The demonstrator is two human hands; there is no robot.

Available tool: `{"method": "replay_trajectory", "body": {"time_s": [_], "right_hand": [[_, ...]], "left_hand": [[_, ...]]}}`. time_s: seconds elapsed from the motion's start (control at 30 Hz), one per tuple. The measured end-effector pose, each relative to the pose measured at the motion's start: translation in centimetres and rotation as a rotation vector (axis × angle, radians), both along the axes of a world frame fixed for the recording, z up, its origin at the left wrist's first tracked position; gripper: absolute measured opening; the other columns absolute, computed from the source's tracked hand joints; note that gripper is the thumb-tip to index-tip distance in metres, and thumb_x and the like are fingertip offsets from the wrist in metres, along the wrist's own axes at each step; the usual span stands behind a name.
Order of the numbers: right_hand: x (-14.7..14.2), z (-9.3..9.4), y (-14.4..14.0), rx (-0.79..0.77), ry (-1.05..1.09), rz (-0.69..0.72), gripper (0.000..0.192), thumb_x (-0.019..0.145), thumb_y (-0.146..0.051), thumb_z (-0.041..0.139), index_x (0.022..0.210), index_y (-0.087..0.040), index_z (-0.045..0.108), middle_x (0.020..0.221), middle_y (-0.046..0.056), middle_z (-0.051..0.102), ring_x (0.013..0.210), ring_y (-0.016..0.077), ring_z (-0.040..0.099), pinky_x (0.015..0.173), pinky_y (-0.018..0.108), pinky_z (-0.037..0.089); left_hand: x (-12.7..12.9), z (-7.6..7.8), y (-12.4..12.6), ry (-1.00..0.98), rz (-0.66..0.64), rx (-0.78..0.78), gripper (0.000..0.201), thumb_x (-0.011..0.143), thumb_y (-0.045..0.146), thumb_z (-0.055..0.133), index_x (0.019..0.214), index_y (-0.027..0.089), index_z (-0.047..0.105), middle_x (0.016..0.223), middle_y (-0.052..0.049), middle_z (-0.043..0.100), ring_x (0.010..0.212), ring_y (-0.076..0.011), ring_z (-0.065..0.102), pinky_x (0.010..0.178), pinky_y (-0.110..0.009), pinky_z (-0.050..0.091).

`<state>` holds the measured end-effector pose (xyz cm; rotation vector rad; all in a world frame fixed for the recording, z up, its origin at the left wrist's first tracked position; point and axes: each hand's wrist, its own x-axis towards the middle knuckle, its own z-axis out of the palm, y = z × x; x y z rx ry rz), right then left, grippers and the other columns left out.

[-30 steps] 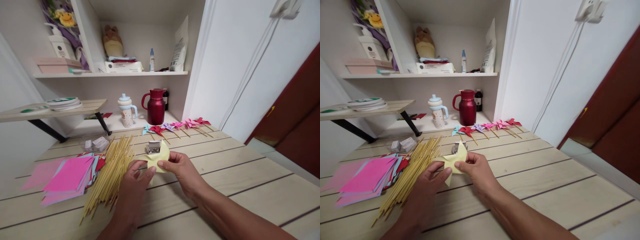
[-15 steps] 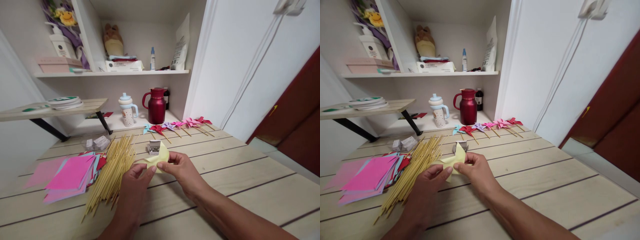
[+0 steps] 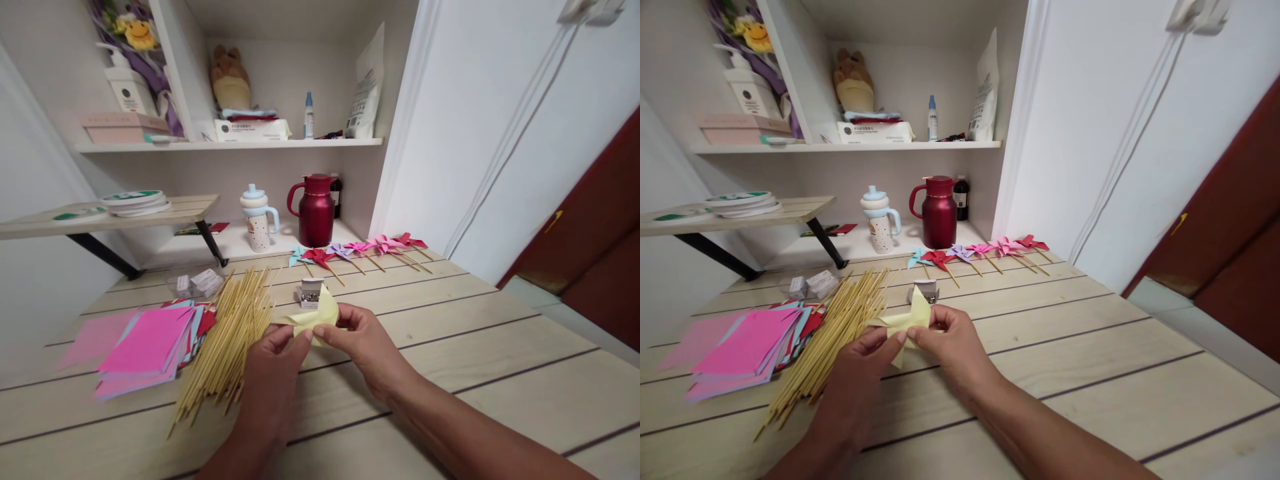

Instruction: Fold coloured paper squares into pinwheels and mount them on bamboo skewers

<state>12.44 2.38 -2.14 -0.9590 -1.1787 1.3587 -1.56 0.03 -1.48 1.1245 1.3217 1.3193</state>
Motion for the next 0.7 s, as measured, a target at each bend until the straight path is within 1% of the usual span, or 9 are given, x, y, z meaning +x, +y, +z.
{"method": "replay_trajectory", "body": {"time_s": [0.2, 0.27, 0.37, 0.43, 0.5, 0.6, 0.7], "right_hand": [[0.0, -0.2, 0.1, 0.006, 0.029, 0.025, 0.021, 0.07, -0.027, 0.08, 0.086, -0.016, 0.074, 0.078, 0.003, 0.071, 0.073, 0.0173, 0.06, 0.071, 0.03, 0.043], [0.0, -0.2, 0.2, 0.022, 0.038, 0.032, 0.018, 0.071, -0.029, 0.079, 0.081, -0.017, 0.071, 0.077, 0.001, 0.069, 0.071, 0.016, 0.058, 0.069, 0.029, 0.041], [0.3, -0.2, 0.4, 0.036, 0.042, 0.008, 0.019, 0.073, -0.033, 0.079, 0.079, -0.018, 0.067, 0.074, -0.001, 0.065, 0.068, 0.0142, 0.053, 0.066, 0.027, 0.039], [0.4, 0.0, 0.6, 0.069, 0.031, -0.027, 0.02, 0.077, -0.037, 0.075, 0.078, -0.019, 0.066, 0.074, -0.001, 0.063, 0.069, 0.0143, 0.052, 0.067, 0.027, 0.038], [0.7, 0.1, 0.8, 0.123, 0.026, -0.079, 0.023, 0.083, -0.041, 0.069, 0.078, -0.019, 0.066, 0.077, 0.0, 0.062, 0.074, 0.0156, 0.052, 0.071, 0.028, 0.039], [1.3, 0.3, 1.4, 0.183, 0.025, -0.191, 0.026, 0.088, -0.044, 0.062, 0.081, -0.02, 0.068, 0.084, 0.002, 0.064, 0.081, 0.0177, 0.054, 0.078, 0.031, 0.04], [2.2, 0.2, 2.2, 0.218, -0.035, -0.321, 0.027, 0.089, -0.046, 0.059, 0.082, -0.02, 0.067, 0.083, 0.003, 0.064, 0.079, 0.0179, 0.053, 0.074, 0.031, 0.04]], "left_hand": [[-0.1, 0.0, -0.1, -0.047, 0.018, -0.003, 0.022, 0.068, 0.038, 0.075, 0.081, 0.021, 0.08, 0.082, -0.003, 0.069, 0.081, -0.0193, 0.061, 0.073, -0.027, 0.045], [-0.2, 0.0, -0.2, -0.062, 0.026, -0.012, 0.022, 0.067, 0.038, 0.075, 0.08, 0.021, 0.081, 0.081, -0.003, 0.069, 0.08, -0.0194, 0.061, 0.072, -0.027, 0.045], [-0.3, -0.1, -0.1, -0.067, 0.043, -0.021, 0.021, 0.066, 0.036, 0.076, 0.079, 0.02, 0.08, 0.081, -0.003, 0.069, 0.079, -0.0191, 0.062, 0.071, -0.027, 0.045], [-0.4, -0.1, 0.0, -0.072, 0.054, -0.026, 0.021, 0.065, 0.036, 0.076, 0.078, 0.02, 0.08, 0.082, -0.003, 0.07, 0.081, -0.0195, 0.063, 0.073, -0.027, 0.045], [-0.6, 0.0, 0.1, -0.085, 0.063, -0.032, 0.023, 0.064, 0.036, 0.076, 0.079, 0.019, 0.08, 0.085, -0.004, 0.072, 0.085, -0.0207, 0.064, 0.076, -0.028, 0.045], [-1.2, 0.4, 0.3, -0.107, 0.112, -0.041, 0.025, 0.062, 0.038, 0.078, 0.078, 0.019, 0.079, 0.087, -0.004, 0.074, 0.088, -0.0217, 0.064, 0.079, -0.028, 0.045], [-2.0, 0.6, 0.5, -0.127, 0.191, -0.044, 0.026, 0.061, 0.039, 0.078, 0.077, 0.019, 0.079, 0.086, -0.003, 0.074, 0.085, -0.0208, 0.064, 0.078, -0.028, 0.045]]}}
